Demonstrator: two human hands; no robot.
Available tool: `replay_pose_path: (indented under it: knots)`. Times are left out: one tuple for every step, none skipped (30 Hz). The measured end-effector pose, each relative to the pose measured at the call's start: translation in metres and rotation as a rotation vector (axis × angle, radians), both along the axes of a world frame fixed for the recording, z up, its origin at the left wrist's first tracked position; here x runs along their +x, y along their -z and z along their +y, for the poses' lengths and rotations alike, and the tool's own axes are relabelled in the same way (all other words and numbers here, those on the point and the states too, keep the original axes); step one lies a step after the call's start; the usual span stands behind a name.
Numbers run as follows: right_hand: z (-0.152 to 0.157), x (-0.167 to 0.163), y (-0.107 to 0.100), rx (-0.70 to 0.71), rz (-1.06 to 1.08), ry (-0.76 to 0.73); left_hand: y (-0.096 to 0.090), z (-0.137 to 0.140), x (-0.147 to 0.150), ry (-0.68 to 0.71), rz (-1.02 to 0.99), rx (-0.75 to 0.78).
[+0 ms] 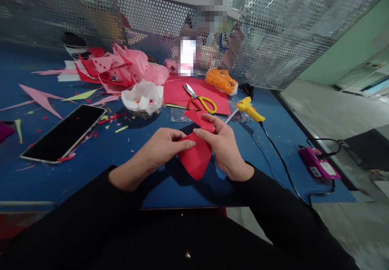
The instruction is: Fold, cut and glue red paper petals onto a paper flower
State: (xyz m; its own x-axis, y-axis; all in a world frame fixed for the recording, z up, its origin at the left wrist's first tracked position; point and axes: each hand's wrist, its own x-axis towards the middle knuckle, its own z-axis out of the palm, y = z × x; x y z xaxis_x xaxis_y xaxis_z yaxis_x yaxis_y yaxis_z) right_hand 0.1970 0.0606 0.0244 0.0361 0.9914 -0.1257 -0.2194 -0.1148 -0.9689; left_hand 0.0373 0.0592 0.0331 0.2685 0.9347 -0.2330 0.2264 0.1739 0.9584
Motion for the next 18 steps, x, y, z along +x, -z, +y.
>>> replay_pose_path:
  knots:
    - [0.0002, -0.0001, 0.0, -0.003, 0.001, -0.001, 0.0005, 0.0001, -0.0002, 0.002, 0.001, 0.0]
    - [0.0004, -0.0001, -0.0001, -0.004, 0.003, -0.002, 0.0012, 0.0003, -0.0005, 0.003, 0.001, -0.001]
    - [0.0007, 0.0, -0.0001, -0.002, 0.004, -0.003, 0.0019, 0.0003, -0.0007, 0.006, 0.0, -0.004]
    - [0.001, 0.0001, -0.0001, 0.003, 0.005, -0.001, 0.0025, 0.0004, -0.001, 0.005, -0.003, -0.008]
    - [0.0012, 0.0004, -0.0001, 0.009, 0.004, 0.002, 0.0031, 0.0004, -0.0012, -0.001, -0.008, -0.013]
    - [0.0014, 0.0008, -0.0002, 0.014, 0.004, 0.005, 0.0036, 0.0003, -0.0014, -0.009, -0.016, -0.018]
    - [0.0015, 0.0012, -0.0003, 0.017, 0.007, 0.01, 0.004, 0.0003, -0.0014, -0.019, -0.031, -0.021]
    - [0.0016, 0.0016, -0.0006, 0.019, 0.011, 0.014, 0.0042, 0.0003, -0.0015, -0.026, -0.052, -0.025]
    - [0.0015, 0.0021, -0.0008, 0.019, 0.016, 0.017, 0.0042, 0.0003, -0.0014, -0.029, -0.076, -0.028]
    - [0.0015, 0.0024, -0.001, 0.017, 0.021, 0.017, 0.004, 0.0003, -0.0013, -0.028, -0.094, -0.029]
    - [0.0014, 0.0026, -0.0012, 0.017, 0.022, 0.017, 0.0036, 0.0003, -0.001, -0.02, -0.098, -0.029]
    - [0.0012, 0.0027, -0.0013, 0.02, 0.019, 0.017, 0.0032, 0.0003, -0.0008, -0.012, -0.084, -0.025]
    - [0.0011, 0.0026, -0.0013, 0.022, 0.013, 0.015, 0.0026, 0.0001, -0.0004, -0.007, -0.06, -0.021]
    - [0.001, 0.0025, -0.0012, 0.024, 0.005, 0.014, 0.002, 0.0, -0.0001, -0.002, -0.034, -0.019]
    - [0.0009, 0.0022, -0.0011, 0.024, -0.003, 0.013, 0.0015, -0.0003, 0.0003, 0.001, -0.016, -0.02]
    - [0.0008, 0.0019, -0.0009, 0.024, -0.009, 0.012, 0.0011, -0.0006, 0.0006, 0.001, -0.009, -0.024]
    - [0.0008, 0.0016, -0.0007, 0.023, -0.011, 0.012, 0.0008, -0.001, 0.001, 0.0, -0.013, -0.028]
    - [0.0007, 0.0013, -0.0005, 0.022, -0.01, 0.011, 0.0006, -0.0014, 0.0013, -0.002, -0.024, -0.028]
